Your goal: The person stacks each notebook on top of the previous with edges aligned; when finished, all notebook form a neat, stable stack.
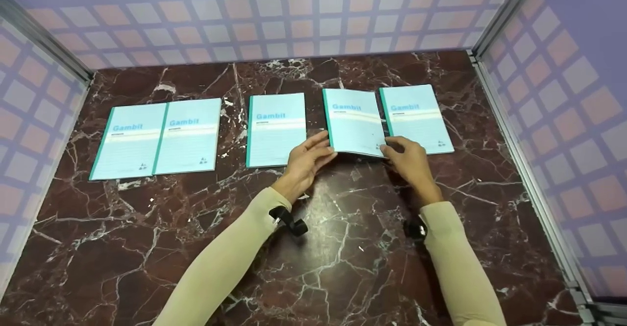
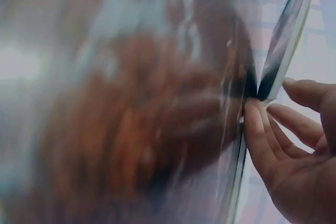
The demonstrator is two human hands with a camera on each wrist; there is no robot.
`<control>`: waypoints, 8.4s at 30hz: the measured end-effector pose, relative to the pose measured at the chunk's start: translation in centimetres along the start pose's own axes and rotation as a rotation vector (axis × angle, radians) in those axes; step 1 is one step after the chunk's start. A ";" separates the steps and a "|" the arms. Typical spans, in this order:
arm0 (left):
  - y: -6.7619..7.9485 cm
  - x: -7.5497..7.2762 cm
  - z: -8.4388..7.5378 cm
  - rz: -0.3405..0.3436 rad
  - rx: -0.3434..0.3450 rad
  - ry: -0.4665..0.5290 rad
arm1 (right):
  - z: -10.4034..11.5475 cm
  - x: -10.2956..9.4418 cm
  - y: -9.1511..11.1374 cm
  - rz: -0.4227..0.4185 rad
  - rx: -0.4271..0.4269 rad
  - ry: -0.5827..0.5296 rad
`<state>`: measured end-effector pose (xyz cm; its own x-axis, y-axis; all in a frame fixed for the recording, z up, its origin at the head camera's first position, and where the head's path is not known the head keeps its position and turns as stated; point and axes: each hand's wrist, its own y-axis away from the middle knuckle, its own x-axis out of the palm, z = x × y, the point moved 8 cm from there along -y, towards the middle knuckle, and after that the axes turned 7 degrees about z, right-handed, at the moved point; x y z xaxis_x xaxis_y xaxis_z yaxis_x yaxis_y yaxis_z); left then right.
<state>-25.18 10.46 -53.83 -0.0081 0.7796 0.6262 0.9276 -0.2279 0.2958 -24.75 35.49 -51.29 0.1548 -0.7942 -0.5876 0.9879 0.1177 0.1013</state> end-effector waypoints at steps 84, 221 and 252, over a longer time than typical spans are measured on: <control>6.6 -14.2 -12.2 -0.165 0.235 -0.853 | 10.4 13.3 -3.9 0.126 -0.194 -0.188; 12.2 -23.9 -22.5 -0.331 0.452 -1.161 | 22.7 23.9 -4.9 0.227 -0.516 -0.009; 13.2 -27.7 -23.2 -0.464 0.374 -1.343 | 24.0 32.4 -6.9 0.360 -0.320 0.095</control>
<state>-21.39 -27.65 -50.56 -0.1743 0.7318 -0.6589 0.9811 0.1865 -0.0524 -26.86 -5.36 -51.74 0.4730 -0.6131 -0.6328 0.8229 0.5641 0.0684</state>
